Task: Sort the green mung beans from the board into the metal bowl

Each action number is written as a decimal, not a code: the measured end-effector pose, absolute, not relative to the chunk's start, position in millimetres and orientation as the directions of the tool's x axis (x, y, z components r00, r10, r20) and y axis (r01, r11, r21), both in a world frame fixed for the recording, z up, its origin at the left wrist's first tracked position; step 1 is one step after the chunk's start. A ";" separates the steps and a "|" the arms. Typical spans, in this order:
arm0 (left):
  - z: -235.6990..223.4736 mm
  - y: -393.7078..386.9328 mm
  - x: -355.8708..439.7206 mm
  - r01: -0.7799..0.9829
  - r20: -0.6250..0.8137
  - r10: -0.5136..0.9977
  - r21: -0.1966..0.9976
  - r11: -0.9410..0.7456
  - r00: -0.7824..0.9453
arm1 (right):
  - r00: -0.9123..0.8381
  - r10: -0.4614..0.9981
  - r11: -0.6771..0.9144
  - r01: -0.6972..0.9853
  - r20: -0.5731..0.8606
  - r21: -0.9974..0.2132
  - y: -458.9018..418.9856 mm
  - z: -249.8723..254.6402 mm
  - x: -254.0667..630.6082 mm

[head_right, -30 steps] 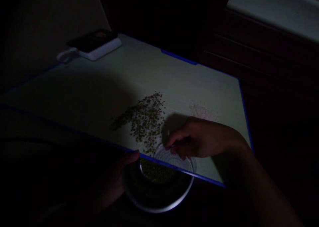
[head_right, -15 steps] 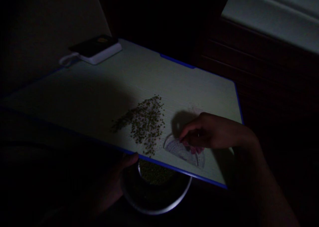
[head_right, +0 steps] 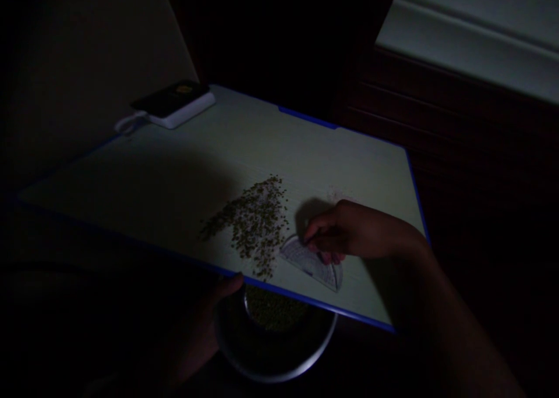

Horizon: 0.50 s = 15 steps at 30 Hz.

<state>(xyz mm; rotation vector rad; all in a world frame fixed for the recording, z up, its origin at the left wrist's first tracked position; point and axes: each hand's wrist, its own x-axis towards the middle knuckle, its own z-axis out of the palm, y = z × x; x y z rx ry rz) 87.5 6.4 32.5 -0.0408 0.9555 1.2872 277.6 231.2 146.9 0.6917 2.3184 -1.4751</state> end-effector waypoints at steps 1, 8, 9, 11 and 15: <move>33.0 5.9 87.2 -0.818 -0.617 0.786 0.465 0.338 -0.026 | -0.826 0.246 0.340 0.563 -0.507 -0.753 232.9 147.4 278.8; 19.3 -3.4 83.0 -0.606 -0.572 0.789 0.716 0.347 -0.223 | -0.778 0.368 0.273 0.613 -0.508 -0.741 248.3 147.1 292.2; 15.2 -5.6 81.6 -0.566 -0.552 0.797 0.749 0.345 -0.245 | -0.775 0.385 0.268 0.614 -0.501 -0.742 251.2 145.5 294.8; 8.2 -9.0 78.5 -0.526 -0.535 0.799 0.779 0.342 -0.274 | -0.764 0.420 0.262 0.618 -0.489 -0.741 256.8 142.2 300.2; 6.5 -8.3 72.0 -0.389 -0.504 0.769 0.849 0.358 -0.392 | -0.746 0.468 0.226 0.619 -0.474 -0.752 263.8 139.4 308.5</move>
